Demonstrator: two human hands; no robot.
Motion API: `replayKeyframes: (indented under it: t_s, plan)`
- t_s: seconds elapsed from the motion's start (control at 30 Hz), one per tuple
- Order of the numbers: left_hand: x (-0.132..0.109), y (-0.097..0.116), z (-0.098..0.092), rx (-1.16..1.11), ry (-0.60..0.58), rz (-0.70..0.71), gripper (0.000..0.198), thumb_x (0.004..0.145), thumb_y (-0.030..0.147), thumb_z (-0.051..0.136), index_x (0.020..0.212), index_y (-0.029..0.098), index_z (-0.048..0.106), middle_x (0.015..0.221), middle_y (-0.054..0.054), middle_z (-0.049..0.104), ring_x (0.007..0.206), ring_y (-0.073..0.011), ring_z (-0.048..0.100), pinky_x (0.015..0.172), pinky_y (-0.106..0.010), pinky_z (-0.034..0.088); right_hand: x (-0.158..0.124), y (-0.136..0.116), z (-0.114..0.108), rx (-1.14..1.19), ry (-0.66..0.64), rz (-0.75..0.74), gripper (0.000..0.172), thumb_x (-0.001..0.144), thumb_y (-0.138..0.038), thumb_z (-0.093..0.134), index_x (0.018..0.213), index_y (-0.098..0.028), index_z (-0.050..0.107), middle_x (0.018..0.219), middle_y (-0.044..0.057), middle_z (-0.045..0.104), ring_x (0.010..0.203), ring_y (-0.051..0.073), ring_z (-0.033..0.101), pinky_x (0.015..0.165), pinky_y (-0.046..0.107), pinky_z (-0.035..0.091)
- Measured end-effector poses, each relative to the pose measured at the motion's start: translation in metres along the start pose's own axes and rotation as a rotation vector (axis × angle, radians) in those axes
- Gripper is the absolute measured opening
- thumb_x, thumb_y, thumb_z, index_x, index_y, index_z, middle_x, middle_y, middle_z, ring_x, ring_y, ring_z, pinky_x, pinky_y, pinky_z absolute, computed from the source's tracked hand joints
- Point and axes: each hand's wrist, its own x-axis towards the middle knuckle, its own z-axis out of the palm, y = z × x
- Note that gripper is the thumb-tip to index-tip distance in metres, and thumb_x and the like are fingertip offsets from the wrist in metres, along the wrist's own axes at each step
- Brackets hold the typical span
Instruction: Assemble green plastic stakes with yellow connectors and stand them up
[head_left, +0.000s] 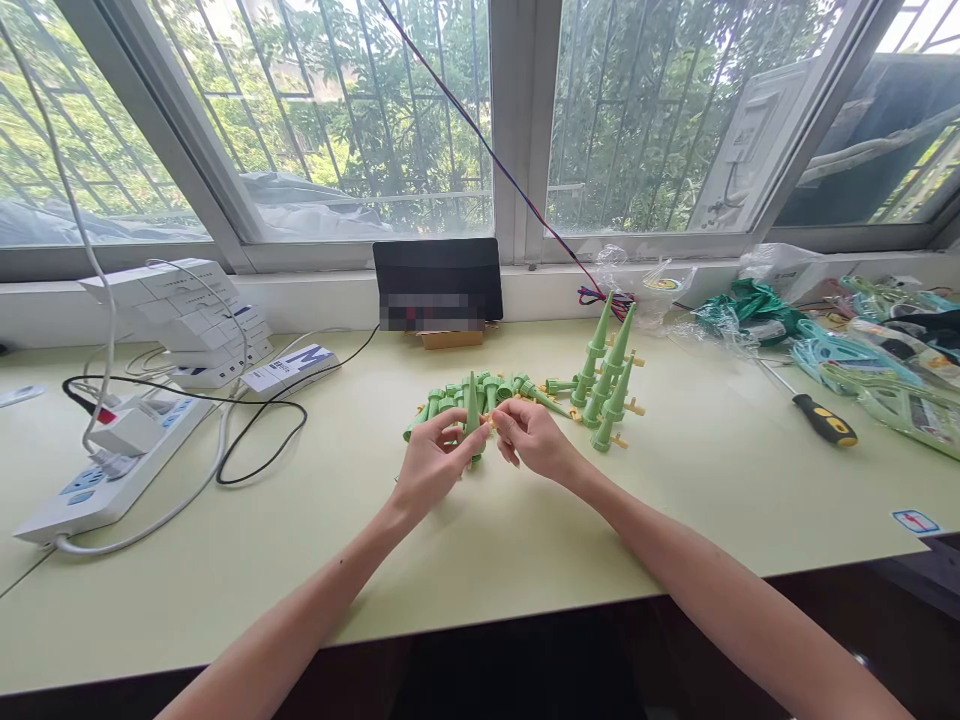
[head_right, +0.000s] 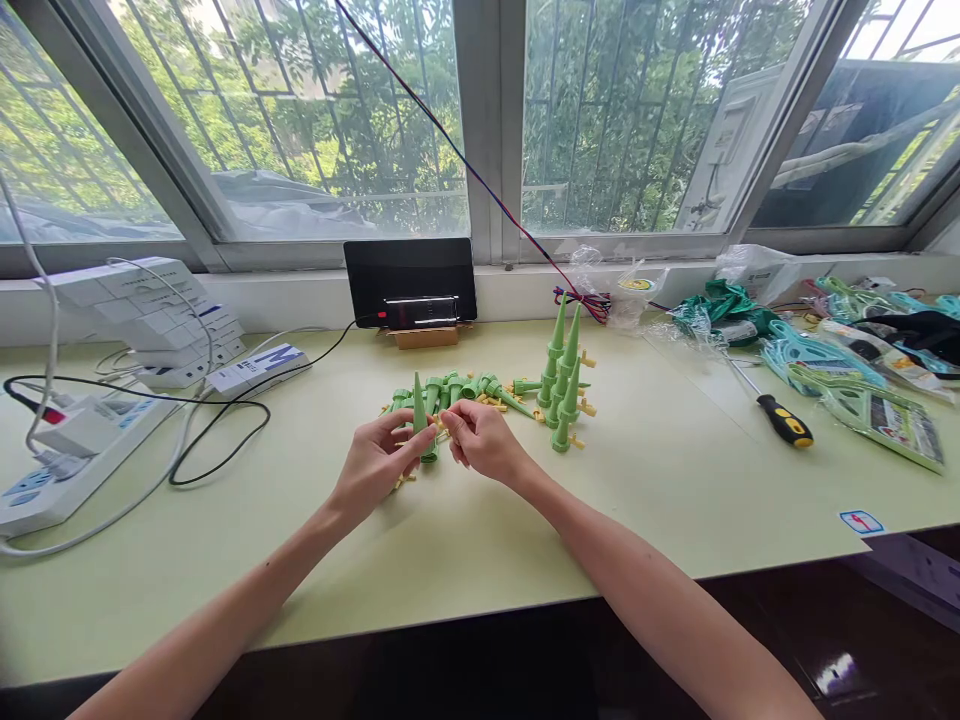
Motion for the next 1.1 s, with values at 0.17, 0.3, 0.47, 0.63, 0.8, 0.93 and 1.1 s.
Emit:
replayKeyframes:
  t_s: [0.17,0.3,0.47,0.63,0.8,0.93,1.1]
  plan:
    - [0.0005,-0.0013,0.0,0.015,-0.003,0.008,0.03,0.08,0.047,0.07,0.089,0.018,0.065,0.06,0.002,0.052,0.046,-0.0072,0.041,0.04,-0.02,0.033,-0.0027,-0.0055,0.0011,-0.101,0.021,0.0,0.036,0.097,-0.049,0.044,0.079,-0.019,0.053,0.047,-0.006,0.049,0.04,0.009,0.044,0.046,0.022,0.036]
    - [0.0011,-0.0004,0.0002,0.025,-0.003,0.015,0.031,0.08,0.047,0.07,0.091,0.018,0.065,0.062,0.002,0.053,0.047,-0.0074,0.041,0.04,-0.02,0.034,-0.0031,-0.0058,0.0015,-0.157,0.039,-0.016,0.037,0.098,-0.048,0.043,0.076,-0.019,0.051,0.046,-0.006,0.048,0.041,0.009,0.043,0.047,0.022,0.035]
    - [-0.0002,0.0013,0.0,0.035,-0.005,0.02,0.031,0.079,0.047,0.071,0.088,0.018,0.065,0.061,0.002,0.052,0.046,-0.0079,0.043,0.04,-0.021,0.035,-0.0029,-0.0066,0.0018,-0.204,0.055,-0.03,0.041,0.098,-0.049,0.042,0.07,-0.02,0.047,0.046,-0.006,0.045,0.042,0.009,0.041,0.047,0.023,0.034]
    - [-0.0006,0.0017,0.0005,0.029,-0.005,0.011,0.031,0.078,0.046,0.072,0.089,0.018,0.065,0.06,0.002,0.053,0.045,-0.0077,0.043,0.04,-0.021,0.035,-0.0032,-0.0056,0.0019,-0.232,0.066,-0.033,0.043,0.098,-0.05,0.041,0.067,-0.02,0.043,0.047,-0.006,0.044,0.043,0.009,0.039,0.048,0.023,0.032]
    - [-0.0009,0.0024,0.001,0.017,-0.019,0.013,0.029,0.076,0.043,0.074,0.089,0.019,0.066,0.059,0.003,0.052,0.044,-0.0073,0.042,0.04,-0.02,0.035,-0.0023,-0.0016,0.0012,-0.253,0.078,-0.042,0.044,0.098,-0.05,0.04,0.065,-0.021,0.039,0.048,-0.005,0.042,0.044,0.009,0.038,0.048,0.024,0.03]
    - [-0.0016,0.0024,0.0005,0.021,-0.018,0.014,0.029,0.077,0.045,0.073,0.09,0.02,0.067,0.056,0.004,0.049,0.043,-0.0071,0.04,0.038,-0.019,0.032,-0.0015,-0.0008,0.001,-0.264,0.08,-0.044,0.045,0.097,-0.052,0.04,0.064,-0.021,0.038,0.049,-0.005,0.041,0.045,0.01,0.037,0.048,0.024,0.029]
    - [-0.0011,0.0019,0.0005,0.031,-0.02,0.025,0.028,0.078,0.044,0.073,0.089,0.019,0.067,0.057,0.004,0.048,0.045,-0.0074,0.04,0.039,-0.019,0.033,-0.0009,-0.0011,0.0014,-0.277,0.082,-0.046,0.047,0.096,-0.054,0.04,0.064,-0.021,0.038,0.051,-0.004,0.042,0.047,0.01,0.038,0.049,0.024,0.03]
